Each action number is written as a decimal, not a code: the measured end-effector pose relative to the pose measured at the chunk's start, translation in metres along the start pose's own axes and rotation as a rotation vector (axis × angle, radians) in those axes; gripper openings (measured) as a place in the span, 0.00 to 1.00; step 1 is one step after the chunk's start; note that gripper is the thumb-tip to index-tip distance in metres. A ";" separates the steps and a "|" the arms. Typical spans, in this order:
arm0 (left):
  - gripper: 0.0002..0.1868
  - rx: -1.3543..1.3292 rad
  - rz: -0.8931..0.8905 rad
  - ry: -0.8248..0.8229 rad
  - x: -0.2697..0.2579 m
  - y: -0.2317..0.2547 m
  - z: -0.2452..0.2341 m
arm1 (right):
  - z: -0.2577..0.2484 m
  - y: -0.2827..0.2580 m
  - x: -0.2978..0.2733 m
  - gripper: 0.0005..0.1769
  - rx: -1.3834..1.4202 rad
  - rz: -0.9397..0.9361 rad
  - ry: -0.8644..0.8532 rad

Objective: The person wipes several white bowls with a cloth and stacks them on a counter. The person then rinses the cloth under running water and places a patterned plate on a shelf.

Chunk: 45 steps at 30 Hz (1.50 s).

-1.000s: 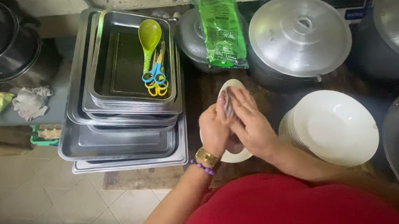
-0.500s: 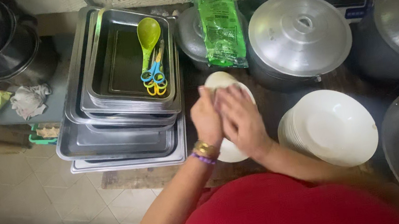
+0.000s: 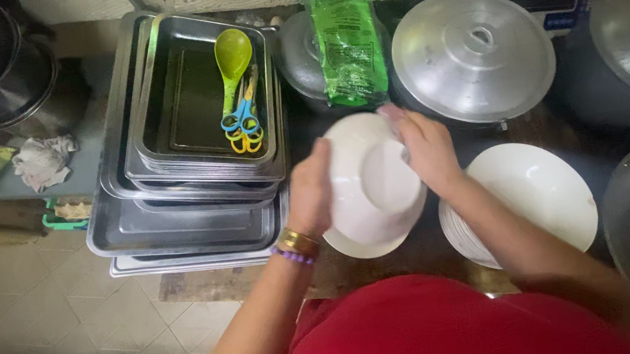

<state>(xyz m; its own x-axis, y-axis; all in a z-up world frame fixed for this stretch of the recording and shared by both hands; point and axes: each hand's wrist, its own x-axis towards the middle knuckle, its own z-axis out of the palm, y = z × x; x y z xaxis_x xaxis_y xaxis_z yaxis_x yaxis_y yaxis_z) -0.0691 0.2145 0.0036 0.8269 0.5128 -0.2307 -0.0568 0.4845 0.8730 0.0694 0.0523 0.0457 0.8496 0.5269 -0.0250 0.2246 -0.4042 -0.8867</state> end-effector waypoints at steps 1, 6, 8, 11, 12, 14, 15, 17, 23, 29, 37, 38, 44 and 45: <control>0.26 -0.008 0.017 -0.018 0.000 -0.008 0.004 | 0.001 -0.001 0.007 0.25 -0.014 0.011 -0.062; 0.30 0.136 0.082 0.098 0.000 -0.030 0.018 | 0.027 -0.014 -0.009 0.22 -0.622 -0.849 0.050; 0.25 0.136 0.098 0.185 -0.001 -0.024 0.016 | 0.041 -0.022 -0.034 0.23 -0.544 -0.806 0.033; 0.26 0.299 0.191 0.234 -0.010 -0.012 0.015 | 0.040 -0.021 -0.060 0.24 -0.404 -0.757 0.057; 0.27 0.379 0.233 0.236 -0.014 -0.008 0.017 | 0.037 -0.018 -0.057 0.24 -0.340 -0.726 0.080; 0.28 0.445 0.277 0.173 -0.025 -0.002 0.025 | 0.031 -0.010 -0.046 0.25 -0.212 -0.570 0.131; 0.29 0.477 0.299 0.138 -0.029 0.001 0.033 | 0.024 -0.004 -0.035 0.26 -0.154 -0.444 0.166; 0.24 0.419 0.315 -0.031 -0.037 0.009 0.051 | 0.002 0.008 -0.018 0.29 0.263 -0.060 0.119; 0.08 0.840 1.072 -0.622 -0.073 0.019 0.098 | -0.114 0.032 -0.005 0.29 0.842 0.467 -0.135; 0.06 1.029 1.283 -1.079 -0.067 -0.005 0.141 | -0.188 0.052 -0.046 0.29 0.437 0.434 -0.024; 0.05 1.120 1.310 -1.243 -0.060 -0.061 0.181 | -0.211 0.115 -0.077 0.18 0.041 0.451 0.233; 0.05 1.138 1.319 -1.247 -0.059 -0.066 0.182 | -0.213 0.118 -0.080 0.19 -0.099 0.405 0.244; 0.11 1.049 1.344 -1.258 -0.053 -0.093 0.193 | -0.219 0.115 -0.086 0.18 -0.617 0.338 0.338; 0.11 1.074 1.357 -1.249 -0.053 -0.096 0.193 | -0.220 0.112 -0.086 0.16 -0.648 0.292 0.369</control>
<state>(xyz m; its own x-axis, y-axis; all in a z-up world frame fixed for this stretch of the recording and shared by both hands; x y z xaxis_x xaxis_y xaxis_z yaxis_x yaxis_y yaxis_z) 0.0008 0.0038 0.0150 0.4261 -0.7319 0.5318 -0.8989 -0.4085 0.1582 0.1264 -0.2023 0.0504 0.9944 0.0979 0.0401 0.1057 -0.9014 -0.4200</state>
